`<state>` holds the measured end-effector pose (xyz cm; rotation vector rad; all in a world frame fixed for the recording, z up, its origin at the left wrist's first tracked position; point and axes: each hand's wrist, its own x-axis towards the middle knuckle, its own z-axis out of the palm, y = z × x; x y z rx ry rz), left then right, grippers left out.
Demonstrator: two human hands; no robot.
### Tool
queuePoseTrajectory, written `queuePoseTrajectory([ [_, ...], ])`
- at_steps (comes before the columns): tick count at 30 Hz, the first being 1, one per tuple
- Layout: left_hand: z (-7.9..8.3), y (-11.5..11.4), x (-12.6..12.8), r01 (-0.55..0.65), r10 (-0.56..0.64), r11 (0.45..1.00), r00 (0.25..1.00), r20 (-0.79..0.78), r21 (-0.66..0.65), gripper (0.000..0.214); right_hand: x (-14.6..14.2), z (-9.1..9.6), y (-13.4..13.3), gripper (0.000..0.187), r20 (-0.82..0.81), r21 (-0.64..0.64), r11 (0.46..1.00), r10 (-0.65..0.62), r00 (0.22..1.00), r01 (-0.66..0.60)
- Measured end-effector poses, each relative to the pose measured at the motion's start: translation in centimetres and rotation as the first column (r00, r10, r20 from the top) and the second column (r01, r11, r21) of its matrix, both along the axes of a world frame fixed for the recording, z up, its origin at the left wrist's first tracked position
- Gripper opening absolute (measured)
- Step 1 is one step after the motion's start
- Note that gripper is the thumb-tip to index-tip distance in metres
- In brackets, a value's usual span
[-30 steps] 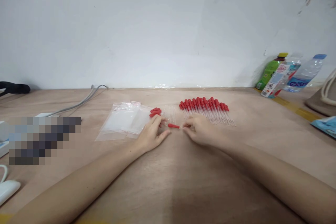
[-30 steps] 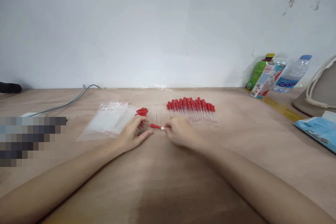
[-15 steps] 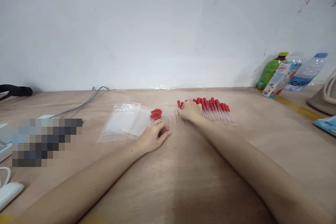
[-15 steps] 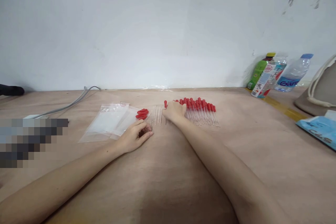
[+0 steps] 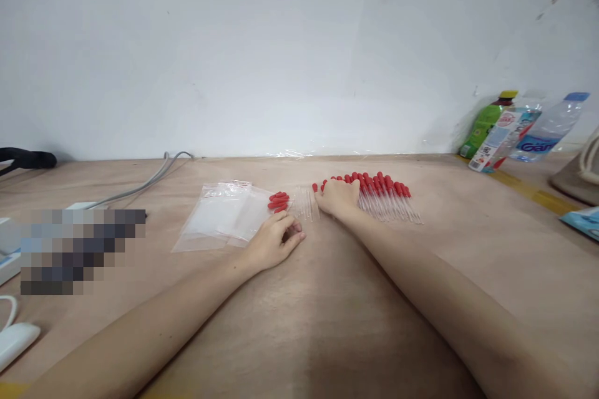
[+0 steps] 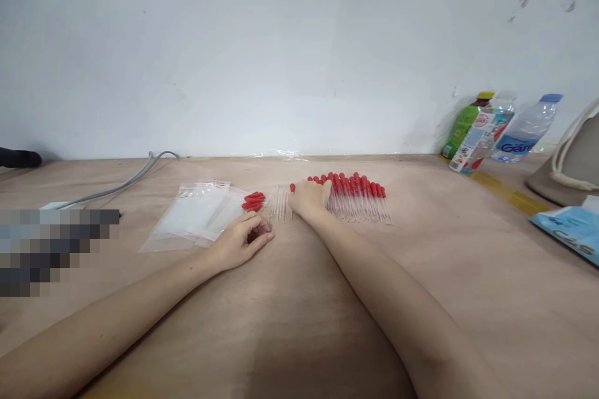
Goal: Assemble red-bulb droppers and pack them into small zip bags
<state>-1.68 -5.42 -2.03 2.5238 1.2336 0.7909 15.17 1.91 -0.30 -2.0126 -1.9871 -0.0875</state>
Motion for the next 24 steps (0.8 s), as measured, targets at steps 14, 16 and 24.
queuePoseTrajectory([
  [14,-0.2,0.0,0.0,0.003,-0.003,1.0,1.0,0.015,0.023,0.012,-2.3,0.3,-0.8,0.026,-0.023,-0.11,0.992,0.065,0.998,-0.067],
  [16,-0.2,0.0,0.1,0.004,-0.005,1.0,1.0,0.017,0.03,0.011,-2.6,0.2,-0.7,0.027,-0.033,-0.118,0.991,0.059,0.998,-0.062],
  [24,1.0,1.2,-1.2,-0.139,0.15,0.968,0.988,-0.036,0.209,0.016,-0.2,-0.7,-3.1,0.031,-0.098,0.059,0.994,0.095,0.991,-0.09],
])
